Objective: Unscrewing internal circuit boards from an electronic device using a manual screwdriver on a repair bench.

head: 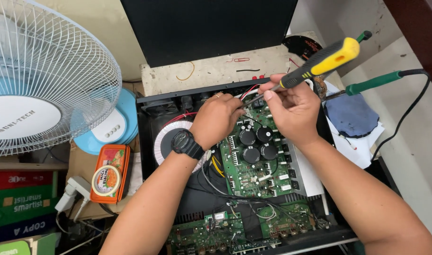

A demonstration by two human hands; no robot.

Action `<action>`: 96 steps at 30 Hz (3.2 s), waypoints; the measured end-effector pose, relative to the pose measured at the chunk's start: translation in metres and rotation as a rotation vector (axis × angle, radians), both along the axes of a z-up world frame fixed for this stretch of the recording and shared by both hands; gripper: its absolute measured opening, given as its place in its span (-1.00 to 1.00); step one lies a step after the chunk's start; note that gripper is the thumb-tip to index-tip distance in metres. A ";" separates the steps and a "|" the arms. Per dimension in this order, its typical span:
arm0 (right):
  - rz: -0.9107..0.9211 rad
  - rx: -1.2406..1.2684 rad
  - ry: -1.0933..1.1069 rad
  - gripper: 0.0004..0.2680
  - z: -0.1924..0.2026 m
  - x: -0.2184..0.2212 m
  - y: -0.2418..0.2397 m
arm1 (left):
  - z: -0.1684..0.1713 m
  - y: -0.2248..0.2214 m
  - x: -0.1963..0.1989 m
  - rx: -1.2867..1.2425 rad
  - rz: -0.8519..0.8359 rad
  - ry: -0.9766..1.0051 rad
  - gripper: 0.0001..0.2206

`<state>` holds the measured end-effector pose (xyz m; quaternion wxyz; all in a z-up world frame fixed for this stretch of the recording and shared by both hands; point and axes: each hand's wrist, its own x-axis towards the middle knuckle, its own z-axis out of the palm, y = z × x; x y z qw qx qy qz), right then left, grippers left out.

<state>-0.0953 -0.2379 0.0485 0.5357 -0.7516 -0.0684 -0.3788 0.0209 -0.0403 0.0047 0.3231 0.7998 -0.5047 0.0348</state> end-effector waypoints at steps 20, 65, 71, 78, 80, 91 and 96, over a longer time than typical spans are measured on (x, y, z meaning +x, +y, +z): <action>-0.097 0.066 -0.076 -0.86 -0.017 0.008 -0.033 | 0.061 0.046 -0.027 -0.221 0.301 1.113 -0.76; -0.093 -0.017 -0.085 -0.88 -0.002 -0.004 -0.023 | -0.089 0.082 -0.142 -0.086 0.442 1.256 -0.61; -0.096 -0.015 -0.070 -0.87 -0.004 -0.003 -0.022 | -0.075 0.079 -0.142 0.049 0.462 1.173 -0.56; -0.103 -0.028 -0.097 -0.87 -0.006 -0.001 -0.026 | -0.051 0.074 -0.141 0.188 0.545 1.178 -0.53; -0.120 -0.018 -0.021 -0.88 0.009 -0.012 -0.015 | 0.023 0.069 -0.144 0.260 0.480 1.234 -0.72; -0.143 -0.085 0.078 -0.76 0.007 -0.020 -0.014 | 0.046 0.073 -0.142 0.440 0.337 1.088 -0.58; -0.099 -0.058 0.056 -0.76 0.007 -0.021 -0.015 | 0.049 0.070 -0.142 0.500 0.370 1.067 -0.64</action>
